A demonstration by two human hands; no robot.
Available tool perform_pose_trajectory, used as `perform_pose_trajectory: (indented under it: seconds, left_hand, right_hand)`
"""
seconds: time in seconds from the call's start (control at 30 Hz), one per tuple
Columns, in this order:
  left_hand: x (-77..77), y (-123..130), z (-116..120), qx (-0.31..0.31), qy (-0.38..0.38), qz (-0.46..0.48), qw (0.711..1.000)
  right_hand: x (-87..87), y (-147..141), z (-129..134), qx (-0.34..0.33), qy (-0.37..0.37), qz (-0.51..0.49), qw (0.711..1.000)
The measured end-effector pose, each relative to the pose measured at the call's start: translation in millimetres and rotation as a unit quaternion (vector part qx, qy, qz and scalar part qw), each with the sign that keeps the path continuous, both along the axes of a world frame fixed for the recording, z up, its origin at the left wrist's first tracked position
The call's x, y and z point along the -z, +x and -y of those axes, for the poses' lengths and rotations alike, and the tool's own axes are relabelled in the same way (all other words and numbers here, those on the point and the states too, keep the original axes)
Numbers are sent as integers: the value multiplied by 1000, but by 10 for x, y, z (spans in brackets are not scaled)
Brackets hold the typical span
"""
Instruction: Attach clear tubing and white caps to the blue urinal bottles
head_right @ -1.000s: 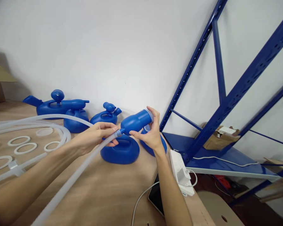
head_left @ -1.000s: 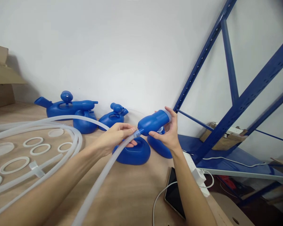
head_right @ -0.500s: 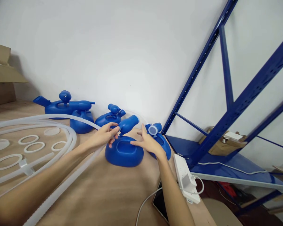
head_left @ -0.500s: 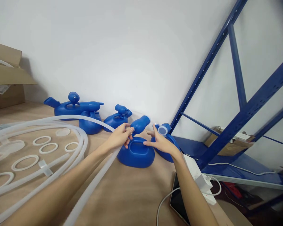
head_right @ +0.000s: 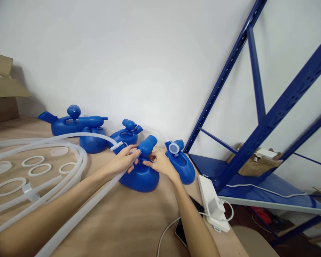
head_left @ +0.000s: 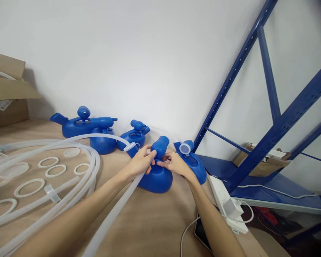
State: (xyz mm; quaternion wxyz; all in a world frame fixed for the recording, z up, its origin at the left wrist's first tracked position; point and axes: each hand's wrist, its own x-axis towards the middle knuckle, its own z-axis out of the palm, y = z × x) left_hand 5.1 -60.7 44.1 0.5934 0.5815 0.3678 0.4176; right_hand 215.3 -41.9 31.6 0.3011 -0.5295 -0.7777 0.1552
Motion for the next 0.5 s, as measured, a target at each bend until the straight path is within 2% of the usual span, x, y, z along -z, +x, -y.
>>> perform_pose_trajectory:
  seconds: [0.13,0.23,0.3,0.4,0.5]
  left_hand:
    - [-167,-124,96,26,-5,-36,999]
    - [-268,-187,90,33,-54,16,998]
    - [-337,-244,63,23,-57,32,998]
    - [-473,-374,55,42,15,-11,999]
    - [-647,-543,161,82,111,-68,988]
  right_hand:
    - [78,-58,-63,54,53,-55,996]
    - [128,-1,-131,96,86,-110,986]
    - [174,84,-198,118,98,-154,976]
    - [232,230,-301,145,123,-213,958]
    - [228,330,-347,171,171,-257,936]
